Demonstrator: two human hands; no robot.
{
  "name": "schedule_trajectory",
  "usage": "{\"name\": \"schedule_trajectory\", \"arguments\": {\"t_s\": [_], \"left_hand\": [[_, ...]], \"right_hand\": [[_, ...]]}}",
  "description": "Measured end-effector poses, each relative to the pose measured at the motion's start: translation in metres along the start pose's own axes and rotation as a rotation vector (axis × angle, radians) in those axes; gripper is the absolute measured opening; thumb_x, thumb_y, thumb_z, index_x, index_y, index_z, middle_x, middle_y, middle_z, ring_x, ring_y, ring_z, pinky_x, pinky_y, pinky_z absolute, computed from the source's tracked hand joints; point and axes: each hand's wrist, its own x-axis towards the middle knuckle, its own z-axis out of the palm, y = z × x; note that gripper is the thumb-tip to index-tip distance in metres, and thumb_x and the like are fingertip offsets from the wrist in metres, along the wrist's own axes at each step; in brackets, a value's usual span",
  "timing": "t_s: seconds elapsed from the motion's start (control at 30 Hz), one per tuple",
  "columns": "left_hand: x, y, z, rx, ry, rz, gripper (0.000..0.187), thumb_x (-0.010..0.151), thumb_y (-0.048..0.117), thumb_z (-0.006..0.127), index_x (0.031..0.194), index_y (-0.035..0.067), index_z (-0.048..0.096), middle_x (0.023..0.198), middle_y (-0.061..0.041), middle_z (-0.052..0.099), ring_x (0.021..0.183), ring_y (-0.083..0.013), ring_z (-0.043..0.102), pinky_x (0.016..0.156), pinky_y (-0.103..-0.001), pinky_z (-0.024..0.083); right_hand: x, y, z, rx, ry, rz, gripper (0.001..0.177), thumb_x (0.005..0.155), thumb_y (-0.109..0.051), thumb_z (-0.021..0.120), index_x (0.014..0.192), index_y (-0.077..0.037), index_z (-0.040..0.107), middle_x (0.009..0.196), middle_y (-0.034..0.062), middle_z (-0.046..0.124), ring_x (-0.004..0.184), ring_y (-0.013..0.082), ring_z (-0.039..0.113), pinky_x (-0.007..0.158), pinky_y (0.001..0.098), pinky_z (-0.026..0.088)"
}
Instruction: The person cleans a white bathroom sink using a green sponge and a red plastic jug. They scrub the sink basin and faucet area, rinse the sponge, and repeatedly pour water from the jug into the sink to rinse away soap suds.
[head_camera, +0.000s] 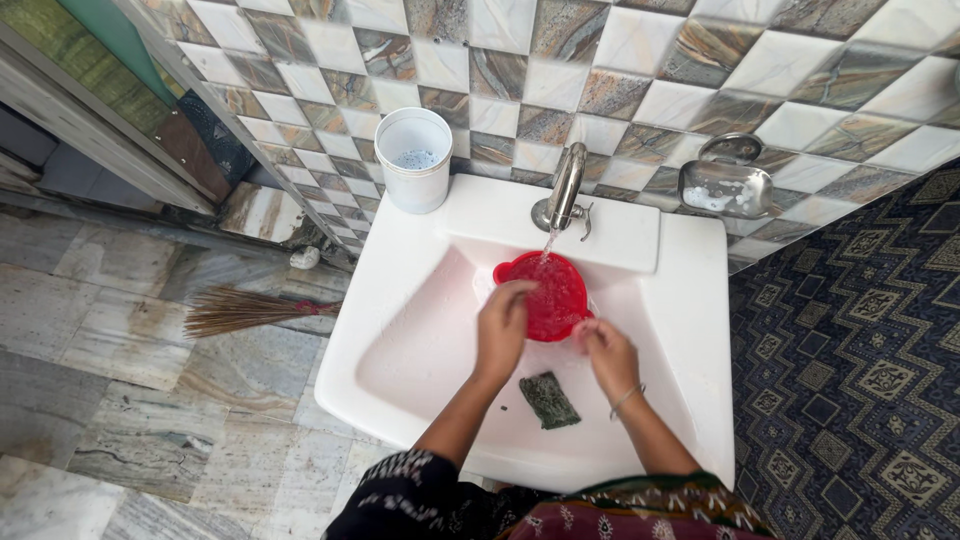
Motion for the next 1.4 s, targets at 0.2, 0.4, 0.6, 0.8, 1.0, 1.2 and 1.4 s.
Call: {"name": "schedule_trajectory", "arguments": {"t_s": [0.2,0.4,0.6,0.8,1.0,1.2,1.4], "left_hand": [[0.071,-0.075,0.068,-0.744,0.092,-0.737,0.04,0.104,0.024,0.04,0.128,0.004,0.065,0.126,-0.01,0.069,0.114,-0.0251,0.065,0.098,-0.038,0.051],[0.094,-0.112,0.094,-1.1,0.191,-0.993,0.042,0.105,0.026,0.031,0.12,0.002,0.062,0.107,-0.015,0.067,0.101,-0.0316,0.063,0.095,-0.048,0.053],[0.13,-0.047,0.083,-1.404,-0.059,-0.528,0.031,0.108,0.019,0.036,0.111,-0.001,0.059,0.109,-0.018,0.065,0.103,-0.0319,0.065,0.098,-0.045,0.053],[0.173,0.03,0.083,-1.077,-0.069,-0.716,0.04,0.104,0.037,0.04,0.106,0.007,0.066,0.084,-0.006,0.066,0.071,-0.0171,0.061,0.062,-0.033,0.052],[0.171,0.023,0.091,-0.955,-0.128,-0.802,0.037,0.105,0.04,0.043,0.083,0.013,0.056,0.058,0.001,0.049,0.035,-0.0084,0.031,0.032,-0.024,0.023],[0.14,-0.033,0.081,-0.93,-0.042,-0.877,0.039,0.103,0.04,0.041,0.082,0.012,0.057,0.062,0.001,0.051,0.044,-0.0084,0.036,0.04,-0.024,0.031],[0.103,-0.113,0.089,-0.744,0.152,-1.028,0.029,0.105,0.027,0.041,0.103,0.011,0.065,0.095,-0.004,0.069,0.084,-0.0171,0.065,0.078,-0.034,0.055]], "right_hand": [[0.074,-0.051,0.03,1.112,-0.276,0.468,0.033,0.103,-0.022,0.045,0.122,-0.003,0.064,0.124,0.0129,0.07,0.119,0.0258,0.063,0.109,0.0408,0.047],[0.064,-0.105,0.08,1.467,-0.028,0.523,0.037,0.094,-0.02,0.04,0.113,-0.004,0.068,0.118,0.0172,0.07,0.111,0.0331,0.065,0.106,0.048,0.049],[0.1,-0.128,0.029,1.852,-0.306,-0.262,0.019,0.094,-0.011,0.051,0.095,-0.002,0.068,0.104,0.0131,0.071,0.105,0.0297,0.066,0.101,0.0451,0.051],[0.128,-0.262,0.014,-0.156,0.065,-1.143,0.034,0.097,-0.031,0.053,0.08,-0.004,0.064,0.086,0.0114,0.063,0.092,0.0254,0.062,0.088,0.0379,0.049],[0.25,-0.186,0.022,0.606,-0.38,-0.417,0.047,0.098,-0.042,0.047,0.07,-0.006,0.059,0.066,0.0092,0.056,0.067,0.0217,0.057,0.065,0.0333,0.047],[0.206,-0.157,0.046,0.675,-0.177,-0.047,0.043,0.1,-0.05,0.043,0.098,-0.012,0.063,0.074,0.0006,0.058,0.056,0.016,0.05,0.046,0.0322,0.038],[0.14,-0.091,0.059,1.026,-0.034,0.203,0.025,0.1,-0.022,0.056,0.117,-0.005,0.064,0.114,0.0066,0.073,0.106,0.0177,0.07,0.099,0.0331,0.055]]}}
